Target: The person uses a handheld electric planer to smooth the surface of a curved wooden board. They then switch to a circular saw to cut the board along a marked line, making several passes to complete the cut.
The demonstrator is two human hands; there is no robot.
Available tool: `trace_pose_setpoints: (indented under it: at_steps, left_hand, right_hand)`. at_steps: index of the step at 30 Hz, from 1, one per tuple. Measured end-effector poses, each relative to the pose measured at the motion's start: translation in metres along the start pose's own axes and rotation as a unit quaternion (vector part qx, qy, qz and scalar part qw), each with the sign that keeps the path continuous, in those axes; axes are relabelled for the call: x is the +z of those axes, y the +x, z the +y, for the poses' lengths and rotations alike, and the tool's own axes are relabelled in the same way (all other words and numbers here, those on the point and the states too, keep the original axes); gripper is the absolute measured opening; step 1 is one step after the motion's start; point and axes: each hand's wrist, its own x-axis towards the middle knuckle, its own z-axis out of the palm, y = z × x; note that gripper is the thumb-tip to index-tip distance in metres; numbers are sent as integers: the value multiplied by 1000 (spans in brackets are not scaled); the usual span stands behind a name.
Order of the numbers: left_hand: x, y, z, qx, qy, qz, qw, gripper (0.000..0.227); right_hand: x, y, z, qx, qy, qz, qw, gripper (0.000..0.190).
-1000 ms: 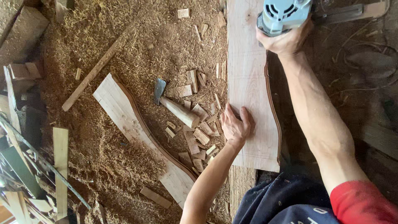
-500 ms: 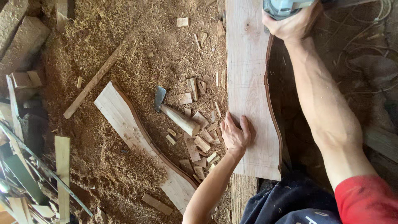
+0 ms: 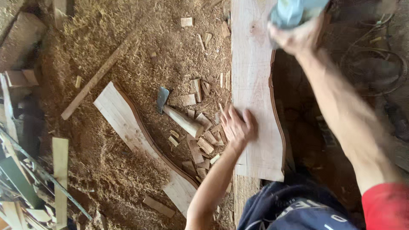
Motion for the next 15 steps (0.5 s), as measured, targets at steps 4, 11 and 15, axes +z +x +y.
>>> trace_pose_setpoints:
  at_steps: [4, 11, 15]
  left_hand:
    - [-6, 76, 15, -55, -116, -75, 989, 70]
    - [-29, 111, 39, -53, -139, -68, 986, 70]
    - [-30, 110, 41, -59, -146, -67, 985, 70]
  right_hand:
    - [-34, -32, -91, 128, 73, -75, 986, 63]
    - [-35, -70, -128, 14, -51, -67, 996, 52]
    - [-25, -101, -102, 205, 180, -94, 957, 48]
